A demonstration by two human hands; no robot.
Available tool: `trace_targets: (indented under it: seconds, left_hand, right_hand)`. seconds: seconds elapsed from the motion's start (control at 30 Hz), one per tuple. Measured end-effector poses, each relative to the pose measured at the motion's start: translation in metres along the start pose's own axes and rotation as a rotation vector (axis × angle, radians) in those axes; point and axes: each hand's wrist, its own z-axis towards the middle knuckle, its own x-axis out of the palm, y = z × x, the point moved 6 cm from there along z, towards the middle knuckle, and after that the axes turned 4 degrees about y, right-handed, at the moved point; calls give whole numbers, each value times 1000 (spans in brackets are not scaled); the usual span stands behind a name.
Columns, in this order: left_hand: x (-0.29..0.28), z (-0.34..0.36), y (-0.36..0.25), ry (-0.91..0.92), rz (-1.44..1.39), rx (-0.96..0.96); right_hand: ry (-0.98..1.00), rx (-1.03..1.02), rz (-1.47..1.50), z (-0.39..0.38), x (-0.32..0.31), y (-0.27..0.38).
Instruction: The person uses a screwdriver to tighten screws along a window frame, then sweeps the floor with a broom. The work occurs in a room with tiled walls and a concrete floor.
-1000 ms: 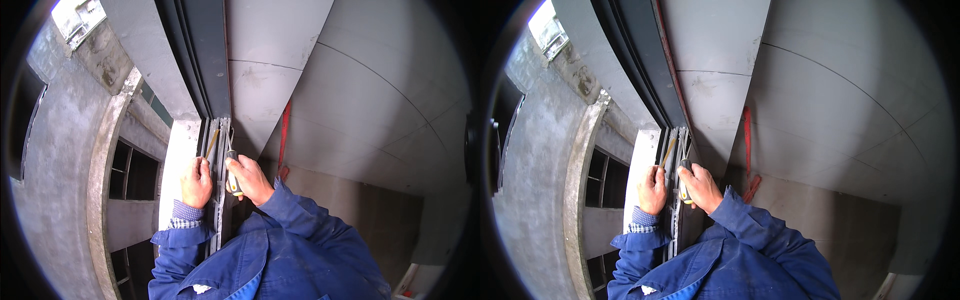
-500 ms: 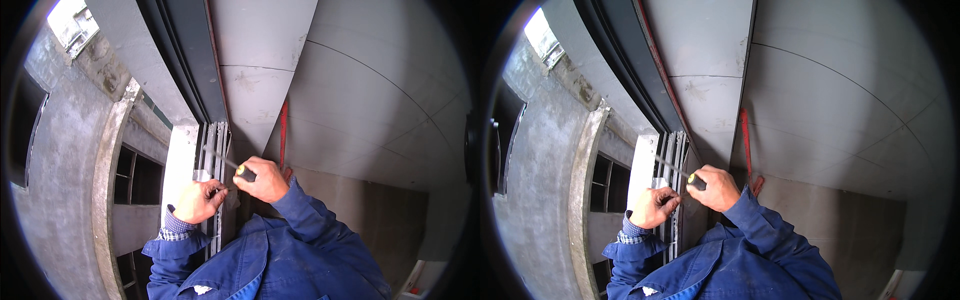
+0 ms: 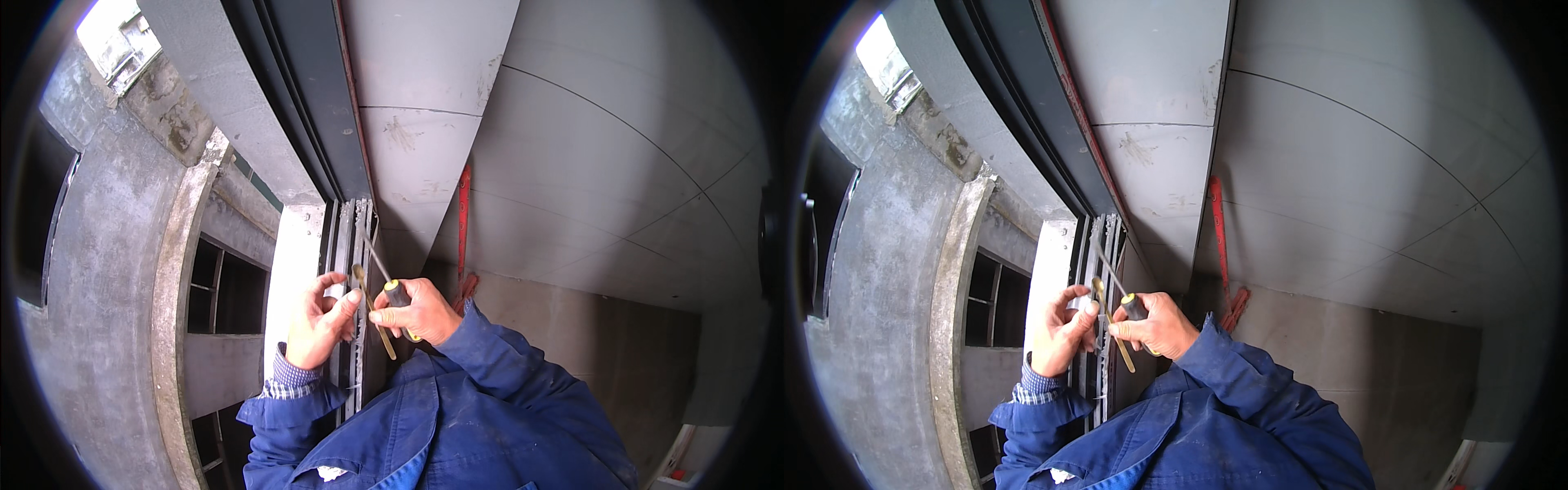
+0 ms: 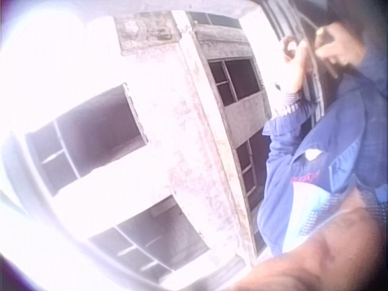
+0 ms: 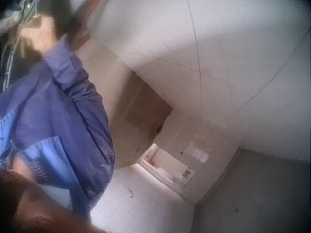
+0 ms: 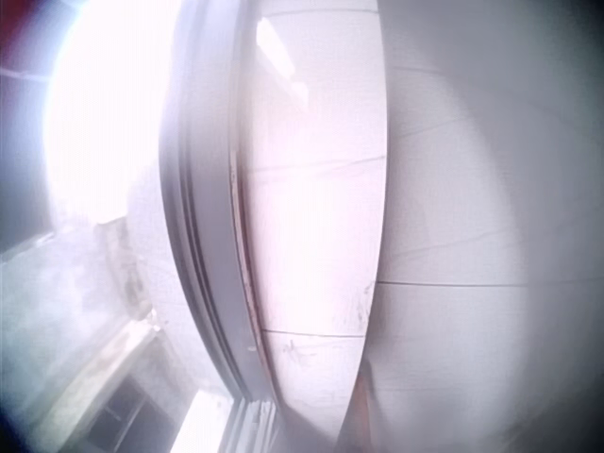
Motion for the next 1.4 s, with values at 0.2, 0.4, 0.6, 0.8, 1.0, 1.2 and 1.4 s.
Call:
trace_targets:
  seconds: [0.2, 0.4, 0.6, 0.8, 1.0, 1.2, 1.4]
  left_hand:
    - [22, -35, 21, 157, 216, -74]
    - [18, -42, -1, -69, 486, 96]
    - [24, -46, -16, -207, 697, 536]
    - [15, -28, -19, -332, 907, 846]
    - [14, -18, -27, -371, 986, 837]
    - [20, -8, -32, -382, 1067, 872]
    - [15, 4, -32, -336, 1108, 784]
  right_hand:
    - [-154, -13, 150, 9, 7, -8]
    - [-246, 26, 245, 23, 14, -12]
    - [-234, 6, 386, 40, 21, -14]
    - [-195, 65, 460, 48, 22, -14]
    - [-224, 72, 410, 40, 4, -23]
    - [-242, 43, 389, 36, -3, -29]
    - [-244, 51, 371, 30, -1, -25]
